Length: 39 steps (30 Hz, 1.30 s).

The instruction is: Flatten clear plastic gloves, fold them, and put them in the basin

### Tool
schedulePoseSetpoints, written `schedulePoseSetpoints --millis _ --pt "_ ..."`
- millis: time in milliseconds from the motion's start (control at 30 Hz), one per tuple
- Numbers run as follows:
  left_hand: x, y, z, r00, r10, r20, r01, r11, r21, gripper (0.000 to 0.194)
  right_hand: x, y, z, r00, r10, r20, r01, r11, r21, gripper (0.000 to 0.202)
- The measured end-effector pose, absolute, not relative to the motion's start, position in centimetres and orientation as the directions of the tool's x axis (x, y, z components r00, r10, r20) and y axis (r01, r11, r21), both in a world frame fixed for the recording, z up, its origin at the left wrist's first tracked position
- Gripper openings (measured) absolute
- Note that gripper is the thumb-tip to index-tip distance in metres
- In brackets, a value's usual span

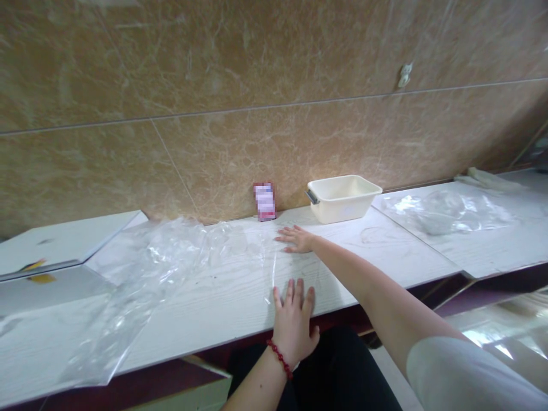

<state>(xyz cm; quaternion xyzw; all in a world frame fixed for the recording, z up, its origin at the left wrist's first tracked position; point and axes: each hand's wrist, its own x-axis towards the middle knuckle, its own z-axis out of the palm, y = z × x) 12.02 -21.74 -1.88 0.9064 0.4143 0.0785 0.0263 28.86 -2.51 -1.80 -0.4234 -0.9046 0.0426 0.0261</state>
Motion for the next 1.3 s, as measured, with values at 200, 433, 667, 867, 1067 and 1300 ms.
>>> schedulePoseSetpoints --millis 200,433,667,867,1067,1300 --pt "12.0 -21.7 -1.7 0.650 0.751 0.116 0.741 -0.660 0.124 0.068 28.9 -0.8 -2.0 -0.488 0.871 0.054 0.862 0.491 -0.126 0.051" --pt "12.2 -21.7 -2.0 0.596 0.784 0.174 0.761 -0.620 0.190 0.072 29.9 -2.8 0.6 -0.209 0.932 0.297 0.916 0.293 -0.275 0.046" --pt "11.4 -20.4 -1.7 0.437 0.873 0.218 0.724 -0.485 0.491 0.061 27.1 -12.4 -0.6 -0.179 0.953 0.244 0.938 0.240 -0.250 0.049" --pt "10.2 -15.7 0.9 0.459 0.824 0.331 0.592 -0.562 0.577 0.042 23.9 -16.9 -2.1 -0.268 0.944 0.195 0.925 0.308 -0.222 0.053" --pt "10.8 -8.8 -0.2 0.777 0.604 0.177 0.538 -0.783 0.313 0.042 23.2 -17.8 -3.2 -0.261 0.936 0.235 0.935 0.306 -0.178 0.057" --pt "9.1 -4.1 -2.9 0.752 0.657 0.041 0.654 -0.753 0.077 0.052 23.2 -18.1 -3.6 -0.241 0.929 0.281 0.942 0.293 -0.164 0.057"
